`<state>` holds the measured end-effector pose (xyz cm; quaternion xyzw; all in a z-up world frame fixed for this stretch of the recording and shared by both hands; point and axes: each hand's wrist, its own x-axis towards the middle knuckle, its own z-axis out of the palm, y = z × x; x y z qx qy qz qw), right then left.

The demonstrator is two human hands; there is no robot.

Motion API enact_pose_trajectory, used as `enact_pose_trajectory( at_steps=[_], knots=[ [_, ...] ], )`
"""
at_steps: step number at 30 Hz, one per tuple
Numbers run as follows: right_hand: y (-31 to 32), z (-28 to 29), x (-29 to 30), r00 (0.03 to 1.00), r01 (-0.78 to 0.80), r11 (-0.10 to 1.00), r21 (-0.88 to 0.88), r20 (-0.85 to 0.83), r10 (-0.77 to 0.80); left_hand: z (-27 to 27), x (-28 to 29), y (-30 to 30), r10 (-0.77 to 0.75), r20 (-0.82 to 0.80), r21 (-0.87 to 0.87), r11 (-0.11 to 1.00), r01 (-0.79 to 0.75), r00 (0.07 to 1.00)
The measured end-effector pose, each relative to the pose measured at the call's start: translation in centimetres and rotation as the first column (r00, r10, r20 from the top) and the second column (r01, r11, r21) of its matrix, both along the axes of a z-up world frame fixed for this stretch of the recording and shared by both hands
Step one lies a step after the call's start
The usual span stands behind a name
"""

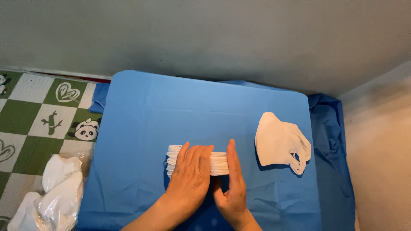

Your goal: The person stacks white face masks one at a time into a pile on a blue-covered table, then picks up a plastic bag and places a mask into it, pressing the mask down into the bag by hand.

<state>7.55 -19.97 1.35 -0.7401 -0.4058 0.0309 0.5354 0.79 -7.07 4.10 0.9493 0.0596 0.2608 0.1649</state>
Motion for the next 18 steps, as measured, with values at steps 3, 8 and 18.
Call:
enact_pose_trajectory(
  at_steps=[3,8,18],
  knots=[
    [-0.2,-0.1,0.0,0.996,0.067,0.998,0.004,0.052,-0.068,0.1,0.0,0.1,-0.019,-0.038,-0.016,1.0,0.019,0.999],
    [0.1,0.4,0.9,0.975,-0.03,0.993,0.118,-0.216,0.055,-0.5,0.3,0.4,-0.004,-0.035,-0.029,1.0,0.003,0.999],
    [0.4,-1.5,-0.2,0.81,0.031,0.997,0.076,-0.586,0.019,-0.4,-0.6,0.8,-0.034,-0.052,-0.111,0.993,0.028,0.998]
  ],
)
